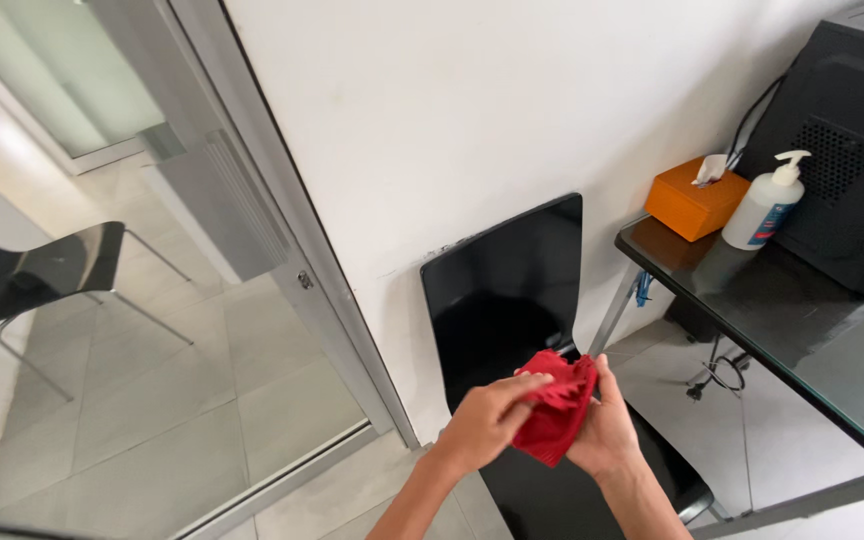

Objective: The person wipes the surface and back of a black chair with a red cloth and then cleans the top of a black briefcase using the same cloth.

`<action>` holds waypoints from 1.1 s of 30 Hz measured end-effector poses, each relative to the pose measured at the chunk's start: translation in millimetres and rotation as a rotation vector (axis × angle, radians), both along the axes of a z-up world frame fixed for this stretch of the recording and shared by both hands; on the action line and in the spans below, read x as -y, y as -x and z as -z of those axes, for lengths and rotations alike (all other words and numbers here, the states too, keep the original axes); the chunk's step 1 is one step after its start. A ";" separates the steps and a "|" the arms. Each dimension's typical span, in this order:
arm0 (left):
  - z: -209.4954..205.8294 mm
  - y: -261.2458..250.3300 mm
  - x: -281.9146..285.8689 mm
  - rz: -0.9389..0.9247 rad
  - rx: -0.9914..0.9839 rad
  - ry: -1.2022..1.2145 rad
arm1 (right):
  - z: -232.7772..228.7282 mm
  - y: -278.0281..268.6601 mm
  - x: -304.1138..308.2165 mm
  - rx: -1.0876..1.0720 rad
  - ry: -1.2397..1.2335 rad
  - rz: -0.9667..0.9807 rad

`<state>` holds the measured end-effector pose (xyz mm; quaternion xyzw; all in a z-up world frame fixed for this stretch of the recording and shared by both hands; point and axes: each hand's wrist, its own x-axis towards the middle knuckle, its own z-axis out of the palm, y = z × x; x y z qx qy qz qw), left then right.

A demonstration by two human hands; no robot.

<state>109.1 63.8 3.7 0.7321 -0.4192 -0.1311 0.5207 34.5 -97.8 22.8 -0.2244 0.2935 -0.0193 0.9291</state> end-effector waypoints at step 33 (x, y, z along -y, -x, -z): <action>1.9 -180.4 68.0 0.012 -0.940 0.315 | 73.8 -108.3 0.1 -0.541 0.874 0.372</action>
